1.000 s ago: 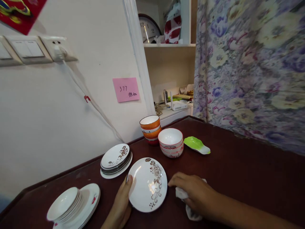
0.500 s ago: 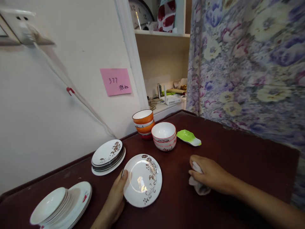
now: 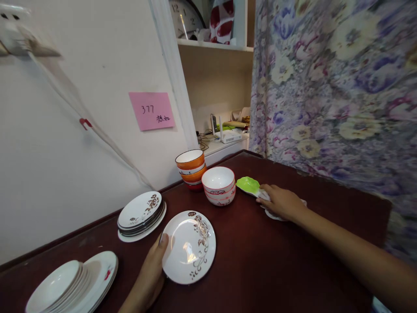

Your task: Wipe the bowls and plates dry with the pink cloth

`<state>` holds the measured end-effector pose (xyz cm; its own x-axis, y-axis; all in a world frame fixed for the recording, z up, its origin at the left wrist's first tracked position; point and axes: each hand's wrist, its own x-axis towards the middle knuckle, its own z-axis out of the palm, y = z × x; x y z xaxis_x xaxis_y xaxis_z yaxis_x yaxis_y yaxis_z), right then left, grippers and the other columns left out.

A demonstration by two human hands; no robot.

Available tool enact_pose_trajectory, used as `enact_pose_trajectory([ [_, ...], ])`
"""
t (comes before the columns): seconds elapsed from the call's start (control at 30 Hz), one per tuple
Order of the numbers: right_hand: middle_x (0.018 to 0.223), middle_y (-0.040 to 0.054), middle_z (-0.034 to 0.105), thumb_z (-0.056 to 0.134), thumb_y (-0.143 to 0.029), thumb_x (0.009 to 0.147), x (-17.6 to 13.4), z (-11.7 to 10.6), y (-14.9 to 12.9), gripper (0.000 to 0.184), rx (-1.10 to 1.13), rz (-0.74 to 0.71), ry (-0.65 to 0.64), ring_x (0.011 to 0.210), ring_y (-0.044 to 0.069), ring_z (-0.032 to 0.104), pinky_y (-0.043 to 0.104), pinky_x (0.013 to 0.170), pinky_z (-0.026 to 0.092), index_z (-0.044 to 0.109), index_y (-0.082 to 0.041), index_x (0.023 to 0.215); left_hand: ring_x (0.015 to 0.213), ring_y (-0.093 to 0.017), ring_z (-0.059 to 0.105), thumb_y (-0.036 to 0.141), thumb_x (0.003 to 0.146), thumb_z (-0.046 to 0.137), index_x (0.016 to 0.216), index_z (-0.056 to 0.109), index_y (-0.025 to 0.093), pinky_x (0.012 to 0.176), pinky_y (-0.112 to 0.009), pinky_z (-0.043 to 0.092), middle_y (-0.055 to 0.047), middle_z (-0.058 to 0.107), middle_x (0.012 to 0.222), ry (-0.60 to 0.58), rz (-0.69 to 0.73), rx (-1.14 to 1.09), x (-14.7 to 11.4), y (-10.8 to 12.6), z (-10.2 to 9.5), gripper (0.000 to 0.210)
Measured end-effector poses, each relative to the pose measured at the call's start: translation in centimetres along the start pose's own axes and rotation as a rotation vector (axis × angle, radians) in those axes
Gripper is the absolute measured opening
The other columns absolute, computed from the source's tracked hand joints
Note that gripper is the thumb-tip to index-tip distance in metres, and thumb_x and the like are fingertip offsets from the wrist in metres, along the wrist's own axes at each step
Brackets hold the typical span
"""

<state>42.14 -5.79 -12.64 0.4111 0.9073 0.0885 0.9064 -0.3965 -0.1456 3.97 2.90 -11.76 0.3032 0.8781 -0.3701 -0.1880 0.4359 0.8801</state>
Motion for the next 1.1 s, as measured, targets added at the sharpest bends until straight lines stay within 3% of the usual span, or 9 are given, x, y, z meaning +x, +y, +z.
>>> enact_pose_trajectory([
  [0.33, 0.109, 0.0152, 0.064, 0.045, -0.053, 0.09, 4.6, 1.0, -1.5, 0.046, -0.015, -0.031, -0.001, 0.096, 0.029, 0.064, 0.034, 0.076, 0.042, 0.061, -0.016, 0.113, 0.115, -0.033, 0.062, 0.047, 0.081, 0.064, 0.14, 0.043, 0.016, 0.101, -0.046, 0.046, -0.016, 0.069, 0.121, -0.02, -0.005, -0.023, 0.1, -0.1, -0.2, 0.07],
  [0.57, 0.111, 0.0165, 0.065, 0.046, -0.051, 0.09, 7.3, 1.2, -3.0, 0.048, 0.014, -0.031, 0.001, 0.102, 0.029, 0.062, 0.033, 0.078, 0.042, 0.058, -0.015, 0.119, 0.115, -0.033, 0.062, 0.045, 0.081, 0.063, 0.137, 0.048, 0.014, 0.103, -0.046, 0.044, -0.018, 0.068, 0.121, -0.056, 0.035, -0.025, -0.2, -0.1, -0.2, 0.066],
  [0.67, 0.113, 0.0161, 0.065, 0.053, -0.049, 0.086, 6.8, 0.9, -2.9, 0.047, 0.022, -0.029, -0.018, 0.1, 0.03, 0.063, 0.034, 0.077, 0.043, 0.06, -0.016, 0.119, 0.116, -0.033, 0.061, 0.044, 0.083, 0.061, 0.136, 0.05, 0.014, 0.104, -0.046, 0.043, -0.018, 0.068, 0.122, -0.049, 0.046, -0.031, -0.3, -0.2, -0.2, 0.062],
  [0.8, 0.12, 0.0149, 0.061, 0.051, -0.044, 0.087, 3.5, 0.2, -3.2, 0.043, 0.051, -0.032, 0.009, 0.1, 0.031, 0.062, 0.035, 0.074, 0.043, 0.058, -0.019, 0.121, 0.119, -0.032, 0.059, 0.043, 0.084, 0.061, 0.137, 0.048, 0.015, 0.106, -0.045, 0.041, -0.017, 0.066, 0.126, -0.056, 0.063, -0.031, 0.1, -0.6, -0.6, 0.061],
  [0.87, 0.104, 0.0091, 0.067, 0.046, -0.044, 0.09, 1.4, 0.0, -4.4, 0.034, 0.238, -0.116, -0.03, 0.089, 0.026, 0.065, 0.032, 0.071, 0.044, 0.064, -0.022, 0.108, 0.12, -0.03, 0.058, 0.044, 0.084, 0.062, 0.138, 0.047, 0.017, 0.107, -0.043, 0.04, -0.016, 0.065, 0.128, -0.061, 0.062, -0.043, 0.4, -0.8, -0.9, 0.062],
  [0.93, 0.092, 0.0064, 0.069, 0.044, -0.045, 0.091, -0.6, 0.0, -6.2, 0.036, 0.63, -0.2, -0.141, 0.08, 0.022, 0.065, 0.029, 0.068, 0.046, 0.063, -0.02, 0.108, 0.121, -0.029, 0.058, 0.044, 0.084, 0.061, 0.139, 0.045, 0.019, 0.107, -0.042, 0.04, -0.015, 0.064, 0.13, -0.057, 0.059, -0.069, 0.4, -0.9, -1.1, 0.063],
  [1.0, 0.091, 0.0055, 0.068, 0.051, -0.047, 0.087, -2.2, 0.4, -8.4, 0.043, 0.894, -0.252, -0.295, 0.081, 0.021, 0.064, 0.029, 0.069, 0.048, 0.059, -0.017, 0.117, 0.12, -0.03, 0.058, 0.045, 0.084, 0.06, 0.139, 0.044, 0.018, 0.106, -0.043, 0.041, -0.016, 0.063, 0.13, -0.043, 0.06, -0.102, 0.2, -0.9, -1.2, 0.063],
  [1.1, 0.096, 0.0063, 0.067, 0.059, -0.048, 0.082, -3.6, 1.3, -11.7, 0.055, 1.1, -0.295, -0.467, 0.085, 0.021, 0.063, 0.032, 0.075, 0.049, 0.053, -0.015, 0.125, 0.119, -0.031, 0.059, 0.044, 0.085, 0.059, 0.14, 0.044, 0.015, 0.106, -0.046, 0.041, -0.018, 0.063, 0.129, -0.032, 0.073, -0.145, -0.3, -0.8, -1.2, 0.063],
])
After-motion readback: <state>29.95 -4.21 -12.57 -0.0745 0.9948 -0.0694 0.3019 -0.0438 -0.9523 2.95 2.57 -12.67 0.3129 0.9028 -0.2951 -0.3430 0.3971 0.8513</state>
